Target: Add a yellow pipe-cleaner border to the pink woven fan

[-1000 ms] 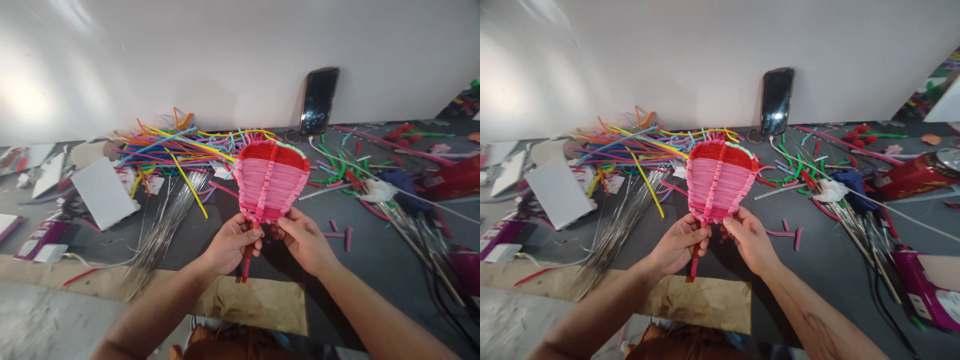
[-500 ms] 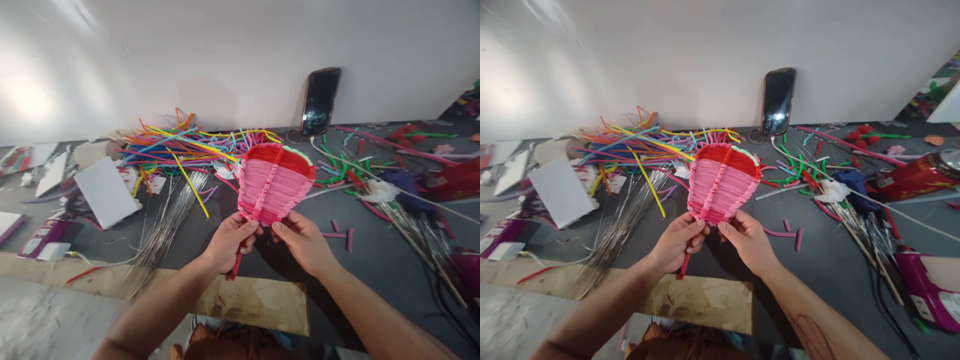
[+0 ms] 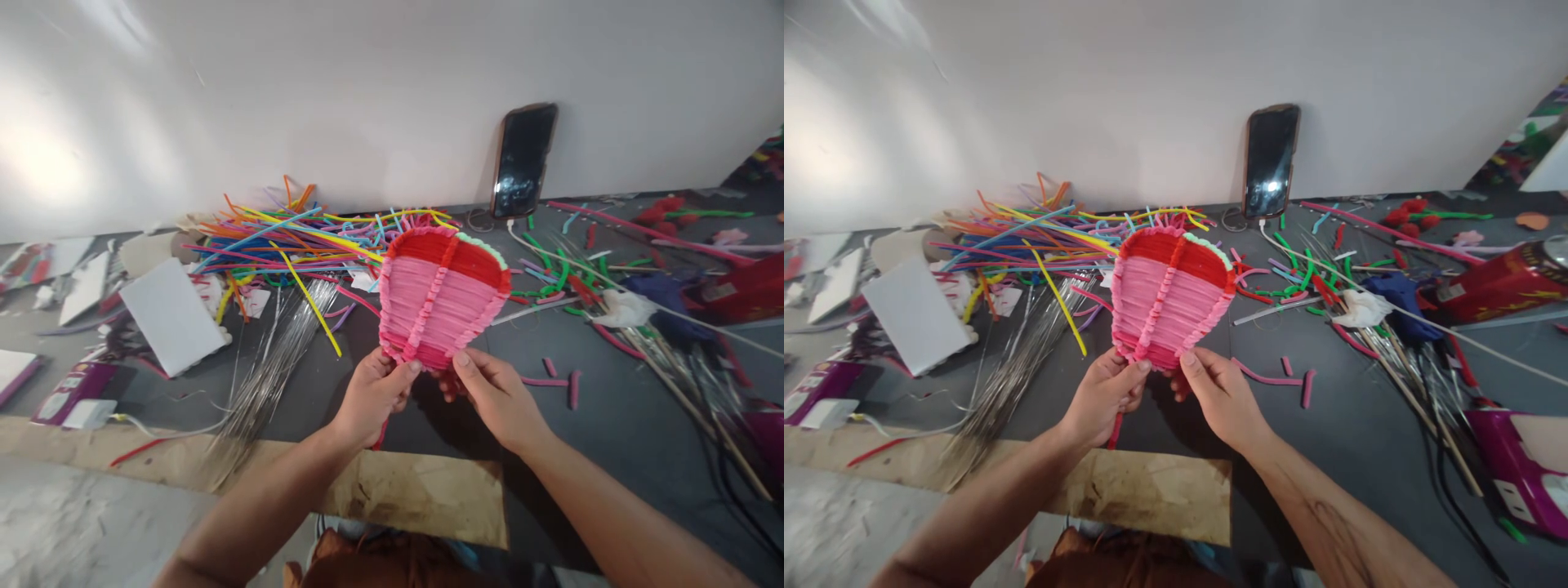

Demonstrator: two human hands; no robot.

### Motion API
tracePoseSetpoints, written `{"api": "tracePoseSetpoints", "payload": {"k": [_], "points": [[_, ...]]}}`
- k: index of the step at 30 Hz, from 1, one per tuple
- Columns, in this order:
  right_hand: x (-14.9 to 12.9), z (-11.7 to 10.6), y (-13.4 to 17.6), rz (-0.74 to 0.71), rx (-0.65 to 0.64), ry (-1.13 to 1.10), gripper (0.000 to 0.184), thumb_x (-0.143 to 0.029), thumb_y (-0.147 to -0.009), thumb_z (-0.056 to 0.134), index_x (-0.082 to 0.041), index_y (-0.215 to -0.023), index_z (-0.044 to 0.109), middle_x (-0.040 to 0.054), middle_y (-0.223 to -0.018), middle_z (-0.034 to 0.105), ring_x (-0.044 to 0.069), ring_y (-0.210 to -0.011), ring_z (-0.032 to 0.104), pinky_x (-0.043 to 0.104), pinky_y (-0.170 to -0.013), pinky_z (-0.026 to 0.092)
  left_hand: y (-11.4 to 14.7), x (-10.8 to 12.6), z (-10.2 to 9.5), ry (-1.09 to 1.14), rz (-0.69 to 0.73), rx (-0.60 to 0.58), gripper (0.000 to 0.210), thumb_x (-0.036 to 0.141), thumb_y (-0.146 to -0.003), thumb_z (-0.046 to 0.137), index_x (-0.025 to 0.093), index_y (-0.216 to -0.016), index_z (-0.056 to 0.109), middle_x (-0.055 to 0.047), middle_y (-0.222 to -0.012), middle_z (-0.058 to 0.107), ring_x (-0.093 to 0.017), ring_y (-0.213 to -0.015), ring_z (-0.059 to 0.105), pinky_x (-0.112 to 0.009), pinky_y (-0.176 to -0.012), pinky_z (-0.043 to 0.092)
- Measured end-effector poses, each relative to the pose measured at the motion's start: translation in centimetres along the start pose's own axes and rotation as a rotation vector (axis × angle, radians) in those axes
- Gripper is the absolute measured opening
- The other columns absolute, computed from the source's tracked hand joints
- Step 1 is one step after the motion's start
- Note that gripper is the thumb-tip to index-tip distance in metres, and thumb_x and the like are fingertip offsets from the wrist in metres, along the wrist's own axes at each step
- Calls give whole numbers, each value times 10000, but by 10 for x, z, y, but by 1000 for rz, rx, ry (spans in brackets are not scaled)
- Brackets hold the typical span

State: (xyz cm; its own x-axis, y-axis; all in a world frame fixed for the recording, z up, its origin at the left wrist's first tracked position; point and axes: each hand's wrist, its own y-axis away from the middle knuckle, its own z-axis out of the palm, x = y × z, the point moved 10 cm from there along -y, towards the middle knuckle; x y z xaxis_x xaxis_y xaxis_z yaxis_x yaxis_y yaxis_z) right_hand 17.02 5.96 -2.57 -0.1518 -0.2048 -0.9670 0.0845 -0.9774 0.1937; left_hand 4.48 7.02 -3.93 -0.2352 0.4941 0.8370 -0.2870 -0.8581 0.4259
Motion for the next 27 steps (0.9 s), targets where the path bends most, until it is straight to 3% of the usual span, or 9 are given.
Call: {"api": "tracePoseSetpoints", "payload": {"k": [6, 10, 16, 27], "points": [[-6, -5, 2, -50, 72, 105, 306, -466, -770, 640, -181, -683, 572, -19, -570, 546, 111, -530, 510, 231, -504, 443, 0, -6, 5, 40, -39, -40, 337, 338, -695, 754, 162, -684, 467, 80, -475, 466, 3, -353, 279, -130, -364, 182], [-11, -9, 3, -64, 126, 103, 281, -427, -773, 630, -189, -651, 544, -33, -533, 499, 99, -502, 461, 225, -479, 397, 2, -6, 11, 127, -38, -88, 285, 355, -766, 696, 155, -735, 495, 35, -555, 551, -10, -387, 356, -140, -394, 248], [-4, 2, 0, -49, 30, -39, 232, -381, -749, 654, -186, -659, 566, -23, -567, 543, 106, -531, 471, 246, -515, 406, 5, -8, 16, 130, -40, -115, 288, 363, -776, 697, 152, -763, 501, 27, -558, 564, -9, -387, 352, -141, -402, 254], [2, -1, 1, -25, 80, 61, 262, -314, -754, 609, -185, -554, 499, -43, -487, 476, 88, -460, 402, 243, -465, 320, 9, -13, 23, 90, -41, -117, 330, 409, -768, 694, 155, -745, 484, 32, -564, 563, -7, -386, 336, -146, -404, 248]]}}
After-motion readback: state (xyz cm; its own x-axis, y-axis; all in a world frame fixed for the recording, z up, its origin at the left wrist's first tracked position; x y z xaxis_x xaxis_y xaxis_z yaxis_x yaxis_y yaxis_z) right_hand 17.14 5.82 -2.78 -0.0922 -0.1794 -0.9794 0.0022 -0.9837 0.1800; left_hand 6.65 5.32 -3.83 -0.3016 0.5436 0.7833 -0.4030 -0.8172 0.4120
